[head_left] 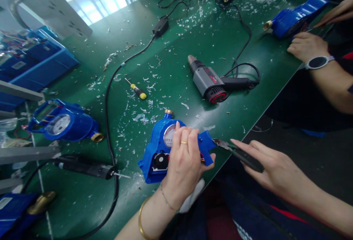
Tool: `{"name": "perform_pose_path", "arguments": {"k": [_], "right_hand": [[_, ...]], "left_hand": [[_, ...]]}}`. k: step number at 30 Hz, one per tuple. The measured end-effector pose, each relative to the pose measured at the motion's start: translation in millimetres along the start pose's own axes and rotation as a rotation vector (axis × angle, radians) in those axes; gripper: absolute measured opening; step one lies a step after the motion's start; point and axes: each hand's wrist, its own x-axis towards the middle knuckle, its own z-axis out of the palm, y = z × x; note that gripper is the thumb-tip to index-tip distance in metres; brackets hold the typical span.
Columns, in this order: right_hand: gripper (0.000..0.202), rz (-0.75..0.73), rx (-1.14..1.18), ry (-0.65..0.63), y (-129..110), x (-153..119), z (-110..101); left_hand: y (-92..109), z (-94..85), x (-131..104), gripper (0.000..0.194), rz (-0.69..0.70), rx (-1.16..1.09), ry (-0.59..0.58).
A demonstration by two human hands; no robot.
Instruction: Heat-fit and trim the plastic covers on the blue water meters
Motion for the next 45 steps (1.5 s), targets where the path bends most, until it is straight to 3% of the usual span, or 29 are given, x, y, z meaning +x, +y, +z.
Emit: {"name": "perform_pose_path", "arguments": {"k": [11, 15, 21, 24, 28, 32, 38, 45], "right_hand": [[0.054, -0.167, -0.275, 0.140, 11.7, 10.3, -3.1], [0.056, -0.247, -0.319, 0.146, 21.9, 17.7, -6.4], [0.045, -0.326, -0.260, 0.120, 33.3, 34.6, -13.9], [0.045, -0.289, -0.161, 0.127, 39.8, 45.7, -18.8], [0.047, -0.124, -0.021, 0.190, 51.2, 61.7, -29.2], [0.047, -0.058, -0.104, 0.142, 59.8, 69.1, -33.9], [0.055, -0.028, 0.026, -0.064, 34.6, 44.7, -23.3], [0.063, 0.059, -0.011, -0.118, -3.7, 10.9, -9.8]], "left_hand": [[-0.1, -0.1, 0.4, 0.054, 0.028, 0.018, 0.014], [-0.5, 1.1, -1.3, 0.054, 0.027, 0.017, -0.004], [0.4, -0.3, -0.6, 0.054, 0.025, 0.016, -0.007], [0.2, -0.2, -0.4, 0.055, 0.022, -0.003, -0.016], [-0.6, 1.0, -1.5, 0.056, 0.023, -0.032, -0.045], [-0.8, 0.6, -1.6, 0.056, 0.025, -0.035, -0.030], [-0.4, 0.9, -1.4, 0.058, 0.015, -0.011, -0.027], [-0.4, 3.5, -1.8, 0.058, 0.020, 0.023, -0.017]]}}
